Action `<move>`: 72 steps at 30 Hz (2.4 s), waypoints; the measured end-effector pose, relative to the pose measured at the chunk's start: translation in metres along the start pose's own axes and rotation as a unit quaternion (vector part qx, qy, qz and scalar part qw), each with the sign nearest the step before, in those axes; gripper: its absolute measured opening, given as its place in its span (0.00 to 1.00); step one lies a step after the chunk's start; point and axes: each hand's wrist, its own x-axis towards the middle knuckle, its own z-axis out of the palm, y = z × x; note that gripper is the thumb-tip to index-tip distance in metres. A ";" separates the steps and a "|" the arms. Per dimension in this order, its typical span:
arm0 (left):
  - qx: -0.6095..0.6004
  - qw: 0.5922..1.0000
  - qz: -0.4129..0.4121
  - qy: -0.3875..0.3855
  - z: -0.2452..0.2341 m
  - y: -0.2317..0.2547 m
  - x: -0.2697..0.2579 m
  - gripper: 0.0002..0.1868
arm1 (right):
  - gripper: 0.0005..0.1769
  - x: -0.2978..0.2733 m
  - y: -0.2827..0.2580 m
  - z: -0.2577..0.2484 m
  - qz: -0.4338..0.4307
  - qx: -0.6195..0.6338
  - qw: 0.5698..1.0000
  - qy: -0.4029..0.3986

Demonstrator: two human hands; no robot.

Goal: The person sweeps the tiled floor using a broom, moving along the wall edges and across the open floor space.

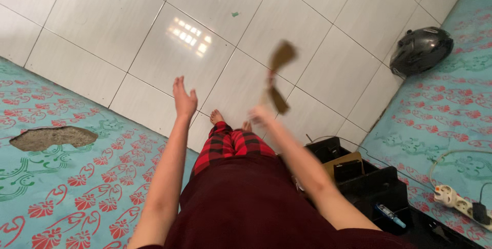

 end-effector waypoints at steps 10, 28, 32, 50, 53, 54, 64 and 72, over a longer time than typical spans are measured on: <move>0.035 0.999 -0.008 0.019 -0.063 -0.022 0.022 0.34 | 0.04 0.097 -0.145 0.096 0.109 0.216 0.967 -0.075; -0.021 0.988 0.108 -0.111 0.063 0.117 0.116 0.33 | 0.26 -0.066 -0.115 -0.133 0.054 -0.257 0.809 0.525; 0.007 0.990 0.099 -0.098 0.058 0.117 0.141 0.34 | 0.26 -0.024 -0.131 -0.170 0.099 -0.123 0.893 0.422; 0.023 0.992 0.101 -0.078 0.101 0.152 0.250 0.34 | 0.34 0.042 -0.265 -0.083 -0.057 0.018 0.992 0.111; 0.039 0.983 0.157 -0.088 0.145 0.172 0.271 0.35 | 0.39 -0.008 -0.238 -0.112 -0.131 -0.152 0.932 0.303; 0.024 0.982 0.153 -0.106 0.160 0.186 0.274 0.35 | 0.38 -0.018 -0.228 -0.121 -0.237 -0.219 0.874 0.362; -0.010 0.970 0.147 -0.194 0.221 0.253 0.313 0.35 | 0.07 -0.007 -0.220 -0.266 0.158 0.012 0.872 0.462; 0.029 0.985 0.118 -0.123 0.171 0.208 0.400 0.35 | 0.05 0.160 -0.286 -0.172 0.121 0.107 0.974 0.161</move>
